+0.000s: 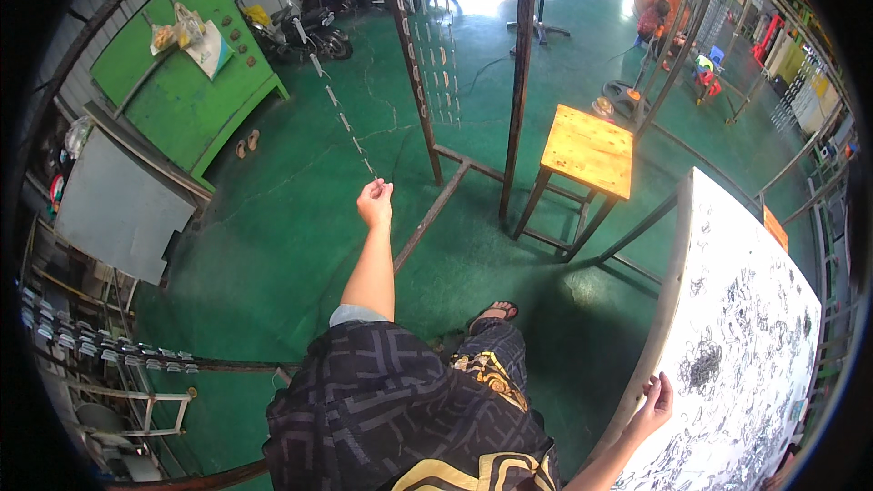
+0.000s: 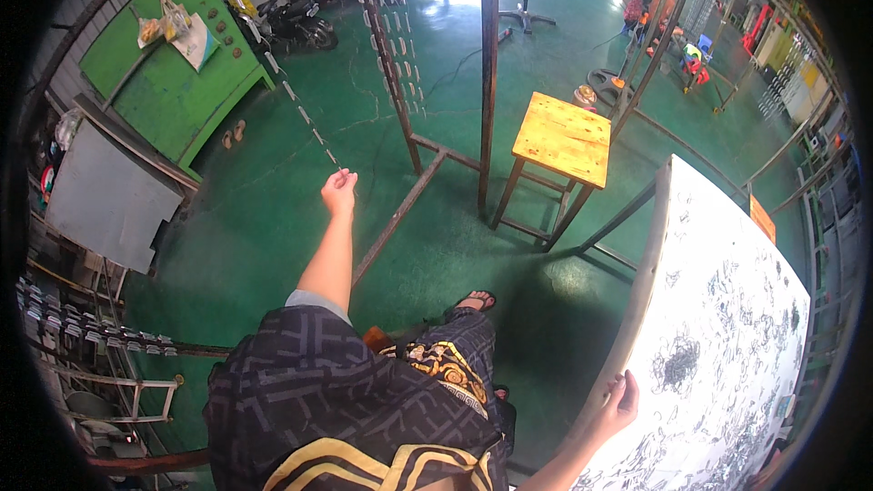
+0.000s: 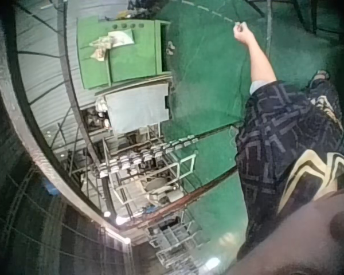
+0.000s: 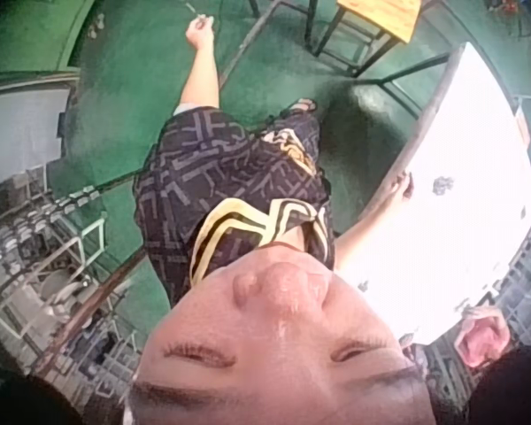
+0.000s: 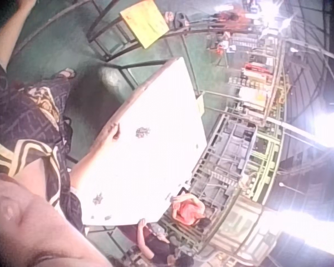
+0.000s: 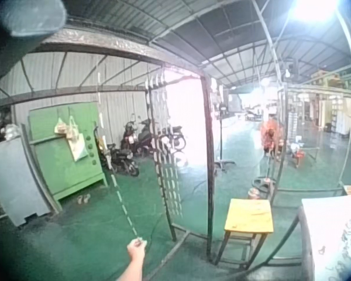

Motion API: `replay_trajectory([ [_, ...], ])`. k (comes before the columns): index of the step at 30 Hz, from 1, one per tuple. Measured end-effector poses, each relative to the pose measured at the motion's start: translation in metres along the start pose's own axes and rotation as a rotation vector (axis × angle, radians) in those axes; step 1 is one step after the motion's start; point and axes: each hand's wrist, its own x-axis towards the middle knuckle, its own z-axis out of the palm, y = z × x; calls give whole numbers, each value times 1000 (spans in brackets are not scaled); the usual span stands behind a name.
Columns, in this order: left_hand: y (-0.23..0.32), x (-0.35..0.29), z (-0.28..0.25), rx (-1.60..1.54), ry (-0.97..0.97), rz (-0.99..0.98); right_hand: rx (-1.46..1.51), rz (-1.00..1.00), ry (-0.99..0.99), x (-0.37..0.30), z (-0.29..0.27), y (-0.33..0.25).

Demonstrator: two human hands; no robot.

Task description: The person is assembling small metal parts on a table. They pick up individual pieces, connect them, and place them on a hanging rack. The task involves repetitive handling of metal components.

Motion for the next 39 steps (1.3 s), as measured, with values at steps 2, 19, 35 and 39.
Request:
replay_trajectory([
  [2,0,0,0,15,0,12,6,2,9,0,0,2],
  [19,-7,-21,10,45,16,-10,62,-10,21,0,1,0],
  [35,-22,2,33,225,66,82,29,3,76,-6,-13,7],
  [39,-24,-4,24,123,-9,37,62,2,74,-2,-7,8],
])
